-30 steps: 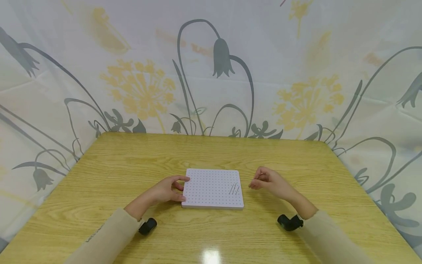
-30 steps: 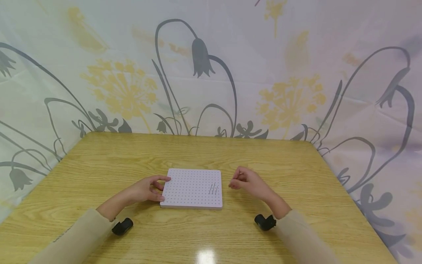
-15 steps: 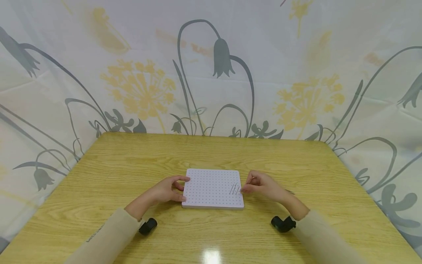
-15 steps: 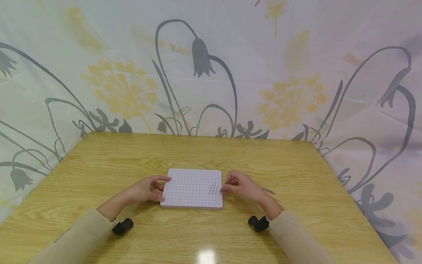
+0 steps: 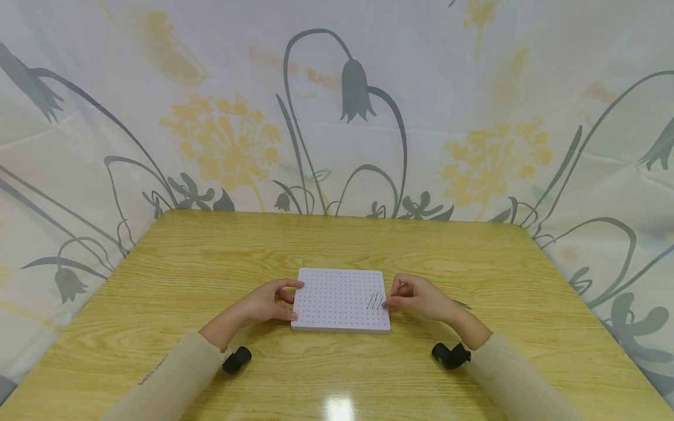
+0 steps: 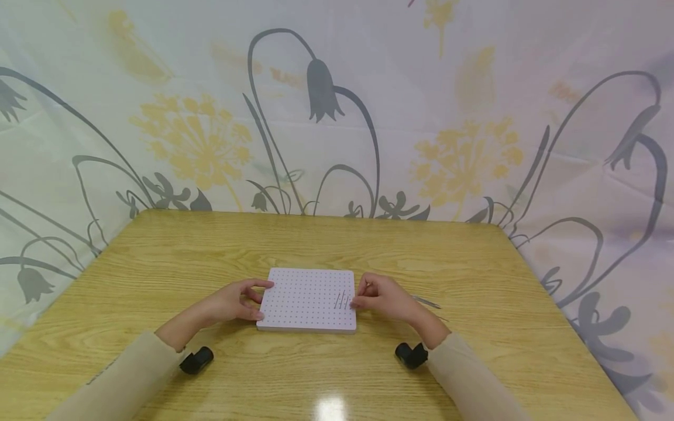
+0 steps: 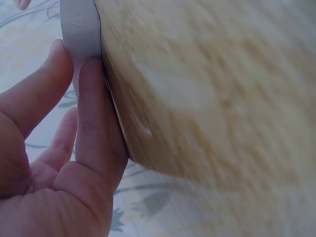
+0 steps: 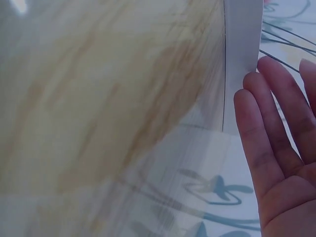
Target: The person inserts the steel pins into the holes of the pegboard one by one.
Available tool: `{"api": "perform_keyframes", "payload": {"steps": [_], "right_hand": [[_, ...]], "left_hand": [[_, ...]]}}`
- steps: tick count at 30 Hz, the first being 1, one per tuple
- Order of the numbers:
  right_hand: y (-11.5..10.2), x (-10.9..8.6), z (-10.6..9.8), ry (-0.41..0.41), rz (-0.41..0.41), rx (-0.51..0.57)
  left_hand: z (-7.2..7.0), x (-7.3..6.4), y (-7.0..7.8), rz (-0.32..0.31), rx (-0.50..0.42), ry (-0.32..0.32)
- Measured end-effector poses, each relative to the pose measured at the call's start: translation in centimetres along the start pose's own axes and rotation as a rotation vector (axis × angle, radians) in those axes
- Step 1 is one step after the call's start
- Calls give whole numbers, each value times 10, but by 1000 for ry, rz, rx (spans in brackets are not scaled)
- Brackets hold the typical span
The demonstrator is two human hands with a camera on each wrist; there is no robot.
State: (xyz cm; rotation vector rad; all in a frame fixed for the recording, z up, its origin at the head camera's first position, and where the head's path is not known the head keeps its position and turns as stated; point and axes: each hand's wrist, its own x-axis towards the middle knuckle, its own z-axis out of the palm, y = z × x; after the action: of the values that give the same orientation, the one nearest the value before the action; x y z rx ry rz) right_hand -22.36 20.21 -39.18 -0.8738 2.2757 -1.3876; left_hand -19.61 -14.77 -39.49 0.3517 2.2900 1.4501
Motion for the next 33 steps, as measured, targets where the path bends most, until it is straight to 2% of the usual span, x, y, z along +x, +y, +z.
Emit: {"api": "perform_keyframes", "payload": {"steps": [6,14,24,33], "right_hand": [[-2,2,3,36,-36,-90],[-3,5,4,37,-46,-196],[2,0,-1,34,-55,-206],[6,-12,-12,69,-38,-213]], "left_hand": [[0,-1,2,0,-8,-2],[0,-1,3,-21,1,13],[1,-1,4,-35,-1,20],[1,-1,4,-34,-2,17]]}}
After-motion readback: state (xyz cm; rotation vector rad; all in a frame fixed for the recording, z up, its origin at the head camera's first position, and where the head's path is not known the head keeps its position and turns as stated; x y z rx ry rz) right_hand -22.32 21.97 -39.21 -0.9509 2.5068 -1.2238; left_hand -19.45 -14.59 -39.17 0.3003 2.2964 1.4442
